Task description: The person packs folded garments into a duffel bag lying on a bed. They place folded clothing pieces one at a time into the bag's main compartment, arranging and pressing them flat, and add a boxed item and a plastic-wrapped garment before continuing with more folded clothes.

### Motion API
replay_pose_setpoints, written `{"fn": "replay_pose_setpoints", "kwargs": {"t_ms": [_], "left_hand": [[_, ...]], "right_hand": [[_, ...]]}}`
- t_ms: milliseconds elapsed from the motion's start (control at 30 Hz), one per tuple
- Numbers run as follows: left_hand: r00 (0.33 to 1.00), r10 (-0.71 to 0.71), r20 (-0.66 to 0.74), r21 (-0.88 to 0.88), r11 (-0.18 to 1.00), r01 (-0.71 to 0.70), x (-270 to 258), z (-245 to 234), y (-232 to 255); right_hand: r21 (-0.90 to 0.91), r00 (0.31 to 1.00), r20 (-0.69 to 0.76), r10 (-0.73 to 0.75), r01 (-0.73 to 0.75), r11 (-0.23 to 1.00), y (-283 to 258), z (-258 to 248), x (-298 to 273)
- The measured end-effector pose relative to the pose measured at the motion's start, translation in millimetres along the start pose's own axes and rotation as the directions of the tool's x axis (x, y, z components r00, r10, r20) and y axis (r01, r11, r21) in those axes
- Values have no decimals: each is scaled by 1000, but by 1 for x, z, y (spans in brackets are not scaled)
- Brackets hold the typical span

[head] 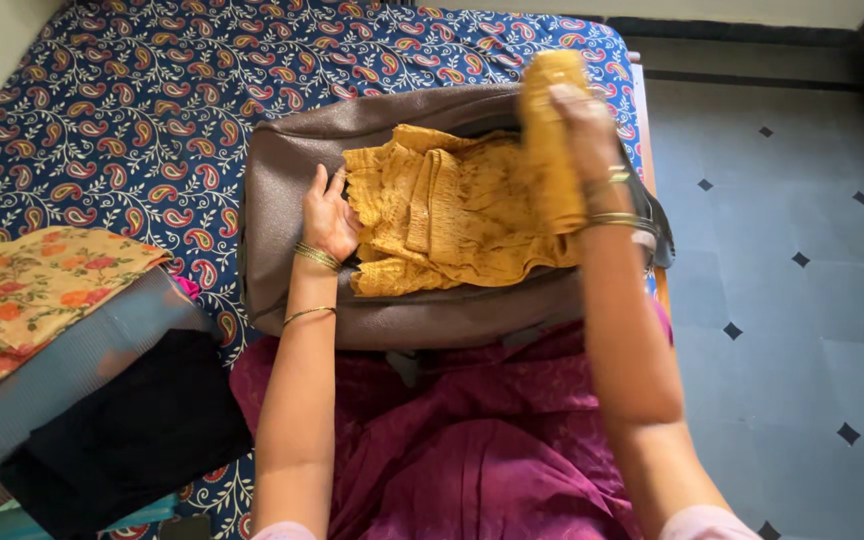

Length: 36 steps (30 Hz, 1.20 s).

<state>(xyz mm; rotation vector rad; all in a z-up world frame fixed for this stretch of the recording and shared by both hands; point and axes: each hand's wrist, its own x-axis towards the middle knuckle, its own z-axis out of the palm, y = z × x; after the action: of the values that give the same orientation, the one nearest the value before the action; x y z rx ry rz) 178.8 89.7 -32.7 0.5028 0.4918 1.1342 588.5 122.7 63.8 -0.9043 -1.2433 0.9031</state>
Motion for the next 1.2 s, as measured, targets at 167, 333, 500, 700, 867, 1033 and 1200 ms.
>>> {"fn": "replay_pose_setpoints", "kwargs": {"t_ms": [167,333,500,700,867,1033,1200], "left_hand": [[981,17,195,-92,996,1,-3,-2,1],[998,-5,-57,52,999,8,-11,17,1],[994,91,68,-70,994,-86,-11,18,1],[997,61,-52,44,997,-58,-5,12,-5],[993,94,-71,194,978,-79,-4,13,-8],[990,112,-87,155,983,-98,3,5,-14],[983,158,-98,240,962,-131,9,0,-18]], "right_hand": [[-5,955,115,274,-276,961,49,108,-20],[-174,938,289,190,-144,974,98,190,-56],[-353,858,513,-40,253,901,99,223,-97],[-561,721,646,251,225,797,23,224,-121],[-680,639,670,379,323,658,-13,184,-92],[-755,932,321,166,146,639,-8,65,-53],[-860,933,259,250,105,499,33,10,-51]]}}
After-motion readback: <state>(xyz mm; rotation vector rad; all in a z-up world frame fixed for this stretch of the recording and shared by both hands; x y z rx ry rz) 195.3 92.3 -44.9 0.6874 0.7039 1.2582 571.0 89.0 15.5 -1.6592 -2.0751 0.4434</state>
